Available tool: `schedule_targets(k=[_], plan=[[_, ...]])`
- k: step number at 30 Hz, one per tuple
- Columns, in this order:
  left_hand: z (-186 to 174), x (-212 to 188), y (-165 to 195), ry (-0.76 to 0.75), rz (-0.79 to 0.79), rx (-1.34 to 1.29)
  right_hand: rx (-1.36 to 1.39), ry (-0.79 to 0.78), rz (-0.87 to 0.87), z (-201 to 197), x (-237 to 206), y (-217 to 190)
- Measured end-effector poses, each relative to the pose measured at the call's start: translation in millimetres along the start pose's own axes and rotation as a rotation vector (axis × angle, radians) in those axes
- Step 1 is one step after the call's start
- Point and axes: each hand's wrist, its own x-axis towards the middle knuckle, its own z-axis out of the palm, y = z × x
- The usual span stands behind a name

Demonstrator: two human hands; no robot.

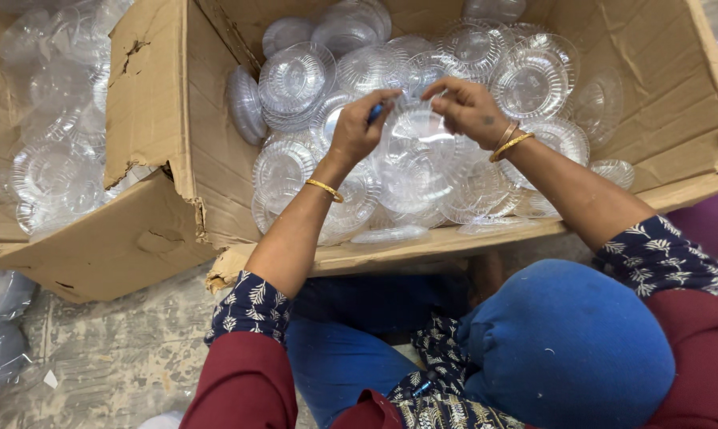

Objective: The person sits on the floor and uses a utility knife to trim the edges of clear plastic plates. They pick up plates from a cardboard box, cut around the rim, and place the trimmed plates back into the box.

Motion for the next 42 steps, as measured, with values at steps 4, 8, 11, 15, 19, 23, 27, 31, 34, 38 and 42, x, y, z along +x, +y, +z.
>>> schedule_targets(k=[4,8,11,15,19,23,27,31,34,38,42], plan=[[-7.7,4.0,-2.0,0.044,-0.097,0.009,0.196,0.210,-0.111,-12.5,6.3,13.2],[-5.2,3.6,-2.2,0.062,-0.064,0.003,0.269,0.239,-0.106,-20.7,8.4,17.8],[-4.1,2.9,-3.4,0.035,-0.077,0.020,0.197,0.163,-0.028,-20.6,6.0,12.1],[-5.0,1.4,-2.0,0.020,-0.058,0.034,0.182,0.028,0.032,-19.4,-0.6,-1.2],[-6.0,2.9,4.8,-0.001,0.014,0.037,0.108,-0.035,0.049,-18.9,-2.0,-7.9],[-9.5,6.9,11.1,-0.056,-0.091,0.031,0.165,0.018,0.010,-16.5,-0.6,-3.2],[-10.1,5.7,12.9,-0.127,-0.213,-0.048,0.264,0.105,-0.039,-18.2,1.3,2.8],[-8.0,3.6,6.1,-0.139,-0.207,-0.045,0.219,0.038,-0.028,-20.7,0.6,3.3],[-4.6,2.7,0.4,-0.171,-0.138,-0.026,0.131,-0.041,-0.024,-17.7,-0.9,1.5],[-0.1,-0.7,2.6,-0.188,-0.046,0.038,0.064,-0.096,-0.039,-11.1,-2.8,-1.7],[-2.2,2.2,9.8,-0.220,-0.146,0.052,0.088,-0.027,-0.040,-8.5,-2.9,-5.1]])
